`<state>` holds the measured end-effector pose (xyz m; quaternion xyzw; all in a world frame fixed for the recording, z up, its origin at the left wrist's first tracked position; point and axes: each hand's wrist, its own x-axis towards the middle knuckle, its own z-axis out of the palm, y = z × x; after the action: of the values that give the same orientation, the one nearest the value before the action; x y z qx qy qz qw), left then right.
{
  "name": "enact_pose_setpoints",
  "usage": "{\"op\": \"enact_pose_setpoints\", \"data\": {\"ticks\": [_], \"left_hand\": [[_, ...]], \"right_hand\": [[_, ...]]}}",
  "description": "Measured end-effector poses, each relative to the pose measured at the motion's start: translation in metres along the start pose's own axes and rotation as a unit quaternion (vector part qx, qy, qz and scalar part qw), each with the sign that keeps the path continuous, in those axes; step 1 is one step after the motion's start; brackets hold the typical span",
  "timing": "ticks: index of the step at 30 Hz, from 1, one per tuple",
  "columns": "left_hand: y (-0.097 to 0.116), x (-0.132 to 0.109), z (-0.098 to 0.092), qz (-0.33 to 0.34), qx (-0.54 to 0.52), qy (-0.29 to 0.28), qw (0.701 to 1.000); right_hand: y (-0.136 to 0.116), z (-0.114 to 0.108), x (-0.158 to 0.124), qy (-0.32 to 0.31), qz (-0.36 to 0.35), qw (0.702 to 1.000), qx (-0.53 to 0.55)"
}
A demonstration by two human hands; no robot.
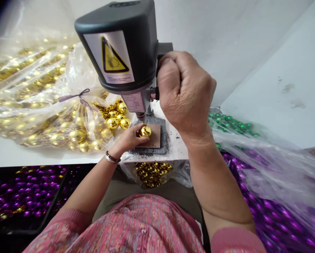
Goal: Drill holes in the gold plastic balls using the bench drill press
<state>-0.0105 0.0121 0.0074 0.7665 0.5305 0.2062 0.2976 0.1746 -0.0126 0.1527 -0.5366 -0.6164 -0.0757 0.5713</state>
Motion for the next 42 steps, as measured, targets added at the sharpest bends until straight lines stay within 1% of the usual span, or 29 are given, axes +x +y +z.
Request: {"op": "enact_pose_setpoints", "data": {"ticks": [4, 8, 14, 17, 19, 23, 27, 31, 37, 39, 42], "left_hand": [[0.001, 0.007, -0.002, -0.014, -0.027, -0.026, 0.999], [0.001, 0.010, -0.003, -0.029, -0.065, -0.026, 0.997], [0.001, 0.008, -0.002, -0.041, -0.083, -0.021, 0.995], [0.001, 0.007, -0.001, -0.037, -0.085, -0.023, 0.995], [0.000, 0.007, 0.000, -0.031, -0.087, -0.023, 0.995], [-0.003, 0.007, 0.003, -0.020, -0.093, -0.013, 0.995], [-0.006, 0.008, 0.005, -0.016, -0.095, -0.007, 0.995], [-0.006, 0.008, 0.006, -0.018, -0.096, -0.011, 0.995], [-0.006, 0.007, 0.006, -0.022, -0.093, -0.014, 0.995], [-0.007, 0.007, 0.008, -0.021, -0.088, -0.010, 0.996], [-0.006, 0.005, 0.009, -0.019, -0.075, 0.008, 0.997]], "right_hand": [[-0.002, 0.000, -0.005, 0.015, -0.009, 1.000, 0.025], [0.001, -0.001, -0.026, 0.017, -0.008, 0.999, 0.042], [0.018, 0.004, -0.072, 0.040, -0.057, 0.997, -0.026], [0.024, 0.008, -0.084, 0.040, -0.052, 0.996, -0.065], [0.028, 0.012, -0.089, 0.051, -0.059, 0.994, -0.071], [0.036, 0.020, -0.096, 0.083, -0.091, 0.991, -0.058], [0.042, 0.027, -0.102, 0.103, -0.089, 0.989, -0.059], [0.049, 0.032, -0.106, 0.115, -0.096, 0.988, -0.039], [0.060, 0.037, -0.115, 0.090, -0.134, 0.987, -0.012], [0.055, 0.032, -0.109, 0.096, -0.116, 0.989, -0.005], [0.033, 0.021, -0.083, 0.106, -0.052, 0.993, 0.021]]}}
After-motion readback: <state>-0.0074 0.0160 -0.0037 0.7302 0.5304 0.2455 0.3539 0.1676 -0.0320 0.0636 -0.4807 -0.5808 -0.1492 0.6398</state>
